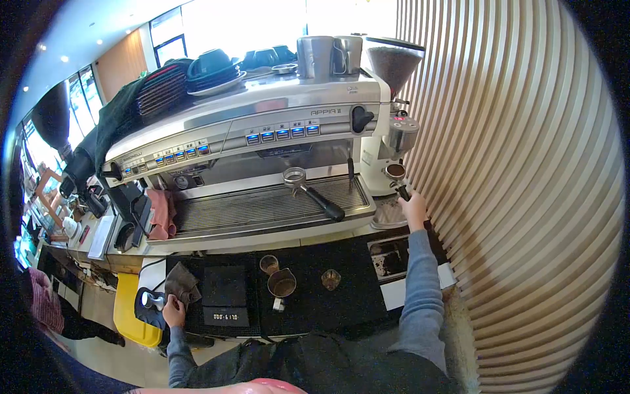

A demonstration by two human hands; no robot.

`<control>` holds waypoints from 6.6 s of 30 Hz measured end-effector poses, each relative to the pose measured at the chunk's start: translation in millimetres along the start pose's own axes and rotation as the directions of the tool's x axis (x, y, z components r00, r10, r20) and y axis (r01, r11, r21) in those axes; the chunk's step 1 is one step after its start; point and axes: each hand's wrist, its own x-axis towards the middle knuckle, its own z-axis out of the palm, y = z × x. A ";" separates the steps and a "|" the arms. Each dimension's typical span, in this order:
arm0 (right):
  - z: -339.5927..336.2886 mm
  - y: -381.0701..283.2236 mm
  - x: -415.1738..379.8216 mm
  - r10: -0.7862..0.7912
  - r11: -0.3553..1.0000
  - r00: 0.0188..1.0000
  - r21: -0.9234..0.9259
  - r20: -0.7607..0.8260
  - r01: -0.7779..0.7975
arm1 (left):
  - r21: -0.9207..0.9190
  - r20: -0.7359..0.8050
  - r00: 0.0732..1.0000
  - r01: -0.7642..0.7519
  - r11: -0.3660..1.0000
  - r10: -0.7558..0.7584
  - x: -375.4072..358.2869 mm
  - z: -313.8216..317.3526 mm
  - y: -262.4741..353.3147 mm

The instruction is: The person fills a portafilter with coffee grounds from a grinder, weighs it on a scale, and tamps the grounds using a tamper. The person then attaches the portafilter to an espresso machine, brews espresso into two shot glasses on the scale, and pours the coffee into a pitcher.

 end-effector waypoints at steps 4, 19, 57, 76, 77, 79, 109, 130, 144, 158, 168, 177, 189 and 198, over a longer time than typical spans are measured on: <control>32.5 21.9 26.3 -0.014 1.000 1.000 -0.006 -0.009 0.014 | 0.036 0.006 1.000 -0.010 0.999 0.010 0.5 -0.6 -1.0; 19.7 -10.3 64.2 -0.071 0.994 0.994 -0.088 -0.084 0.064 | 0.087 -0.002 1.000 -0.015 0.996 0.015 2.2 2.3 0.2; -35.2 -140.2 133.1 -0.300 0.835 0.946 -0.513 -0.124 0.198 | 0.069 -0.030 0.999 -0.027 0.997 0.029 1.8 0.4 5.5; -54.4 -158.1 129.0 -0.388 0.724 0.921 -0.629 -0.033 0.283 | 0.050 -0.026 1.000 -0.002 0.999 0.003 0.6 1.5 2.5; -39.8 -128.1 149.3 -0.474 0.755 0.869 -0.574 -0.143 0.317 | 0.059 -0.028 1.000 -0.005 0.998 0.007 0.7 -0.2 4.2; -50.7 -124.4 121.5 -0.514 0.840 0.792 -0.379 -0.330 0.388 | 0.050 -0.032 0.999 0.002 0.999 -0.001 1.3 -1.8 4.6; -112.7 -137.8 -143.0 -0.150 0.961 0.987 -0.226 0.064 0.160 | -0.026 -0.012 1.000 0.021 0.999 -0.021 1.1 -4.4 3.9; 157.6 -325.8 -358.9 -0.598 0.797 0.617 0.299 0.512 0.525 | -0.142 -0.015 0.998 -0.069 0.987 0.068 6.8 -4.1 -7.2; 177.2 -328.9 -380.6 -0.546 0.815 0.727 0.062 0.416 0.576 | -0.149 0.031 0.992 -0.118 0.982 0.124 9.5 -7.0 -8.6; 139.2 -340.2 -351.4 -0.446 0.885 0.877 0.234 0.179 0.402 | -0.131 0.039 0.987 -0.148 0.980 0.155 8.7 -2.9 -11.7; 134.8 -349.6 -343.9 -0.482 0.836 0.849 0.405 0.217 0.371 | -0.127 0.039 0.989 -0.134 0.983 0.140 8.9 -3.6 -9.8; 152.1 -345.5 -356.9 -0.663 0.737 0.550 0.313 0.507 0.599 | -0.123 0.008 0.990 -0.137 0.983 0.139 7.9 -3.3 -9.5; 162.4 -299.5 -367.8 -0.504 0.863 0.625 0.359 0.596 0.354 | -0.177 0.017 0.999 -0.043 0.983 0.047 7.1 -8.1 -5.2; -48.0 -237.6 -268.3 -0.201 0.944 0.850 0.328 0.487 0.035 | -0.067 0.035 0.999 -0.024 0.997 0.027 4.0 -8.2 2.7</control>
